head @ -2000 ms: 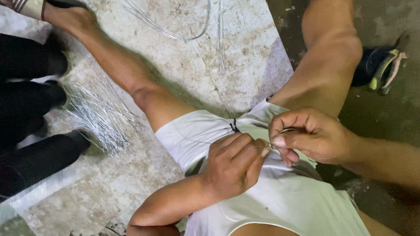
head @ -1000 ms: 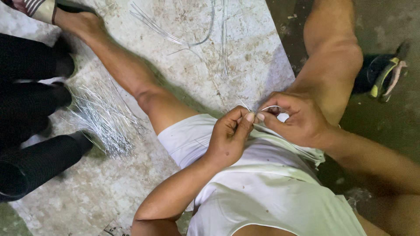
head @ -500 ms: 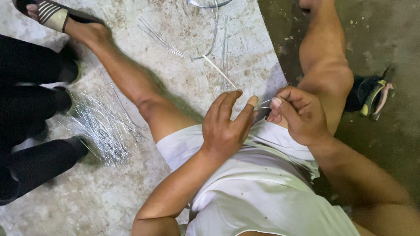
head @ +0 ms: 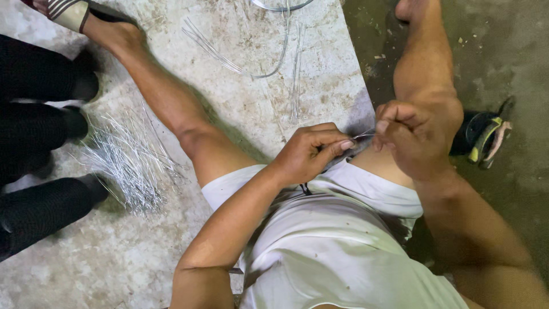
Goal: The person sits on the floor and repeatedly twists thin metal wires into loops using pliers. They pick up wires, bend them into loops, and tighten the loops with pliers, then place the finished pieces aside.
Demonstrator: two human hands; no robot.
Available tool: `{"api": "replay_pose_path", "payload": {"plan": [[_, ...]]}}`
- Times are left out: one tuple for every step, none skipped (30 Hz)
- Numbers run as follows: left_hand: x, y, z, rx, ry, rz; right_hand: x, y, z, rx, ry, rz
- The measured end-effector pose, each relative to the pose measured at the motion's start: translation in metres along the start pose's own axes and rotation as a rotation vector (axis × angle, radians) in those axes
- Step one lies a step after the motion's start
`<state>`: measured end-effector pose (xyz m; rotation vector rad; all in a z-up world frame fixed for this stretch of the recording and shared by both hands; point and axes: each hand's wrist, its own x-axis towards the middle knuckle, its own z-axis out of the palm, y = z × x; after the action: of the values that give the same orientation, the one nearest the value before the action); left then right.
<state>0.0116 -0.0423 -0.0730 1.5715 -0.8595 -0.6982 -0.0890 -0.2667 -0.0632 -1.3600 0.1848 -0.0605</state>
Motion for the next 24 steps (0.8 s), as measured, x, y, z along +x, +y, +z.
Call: {"api": "replay_pose_path", "payload": {"plan": [[0.000,-0.003,-0.001,-0.004,-0.012,0.013,0.006,-0.004,-0.006,0.057,-0.012,-0.007],[0.000,-0.006,-0.002,-0.009,-0.022,0.025,0.010,-0.007,-0.010,0.113,-0.025,-0.011],[-0.001,-0.010,-0.003,-0.014,-0.032,0.037,0.011,-0.014,-0.017,0.045,0.099,-0.036],[-0.004,-0.014,-0.008,-0.007,-0.027,0.032,0.012,-0.021,-0.025,-0.022,0.218,-0.057],[-0.007,-0.018,-0.014,0.000,-0.023,0.028,0.012,-0.032,-0.035,0.059,0.180,-0.076],[-0.011,-0.022,-0.021,0.009,-0.023,0.027,0.012,-0.039,-0.043,0.072,0.189,-0.069],[-0.016,-0.026,-0.024,0.091,-0.020,0.003,0.013,-0.045,-0.049,0.086,0.199,-0.062],[-0.024,-0.029,-0.025,0.168,-0.020,-0.023,0.012,-0.048,-0.053,0.030,0.255,-0.019],[-0.029,-0.032,-0.024,0.246,-0.020,-0.050,0.012,-0.050,-0.056,-0.002,0.312,0.012],[-0.035,-0.036,-0.024,0.316,-0.006,-0.024,0.013,-0.051,-0.057,-0.031,0.359,0.051],[-0.039,-0.040,-0.023,0.387,0.007,0.002,0.013,-0.055,-0.059,-0.036,0.408,0.077],[-0.041,-0.045,-0.023,0.463,0.016,0.035,0.016,-0.054,-0.059,-0.037,0.416,0.081],[-0.043,-0.050,-0.022,0.492,0.017,0.080,0.019,-0.054,-0.059,-0.038,0.423,0.084],[-0.046,-0.054,-0.020,0.514,0.015,0.120,0.025,-0.052,-0.060,-0.038,0.387,0.082],[-0.049,-0.058,-0.018,0.536,0.013,0.160,0.031,-0.052,-0.062,-0.072,0.356,0.102],[-0.050,-0.064,-0.017,0.527,0.005,0.147,0.038,-0.050,-0.065,-0.104,0.326,0.108],[-0.052,-0.070,-0.017,0.517,-0.003,0.135,0.046,-0.050,-0.070,-0.170,0.301,0.136],[-0.054,-0.076,-0.014,0.501,-0.012,0.115,0.056,-0.046,-0.074,-0.191,0.249,0.108],[-0.055,-0.083,-0.013,0.475,0.028,0.043,0.066,-0.041,-0.079,-0.209,0.197,0.079],[-0.055,-0.092,-0.012,0.450,0.068,-0.029,0.079,-0.027,-0.080,-0.182,0.120,-0.018],[-0.056,-0.101,-0.010,0.425,0.107,-0.101,0.095,-0.011,-0.081,-0.185,0.107,-0.040],[-0.058,-0.110,-0.009,0.336,0.172,-0.176,0.113,0.004,-0.084,-0.189,0.092,-0.069],[-0.059,-0.119,-0.007,0.246,0.235,-0.250,0.137,0.024,-0.086,-0.226,0.141,-0.025],[-0.062,-0.128,-0.003,0.152,0.296,-0.329,0.156,0.044,-0.088,-0.265,0.192,0.024]]}}
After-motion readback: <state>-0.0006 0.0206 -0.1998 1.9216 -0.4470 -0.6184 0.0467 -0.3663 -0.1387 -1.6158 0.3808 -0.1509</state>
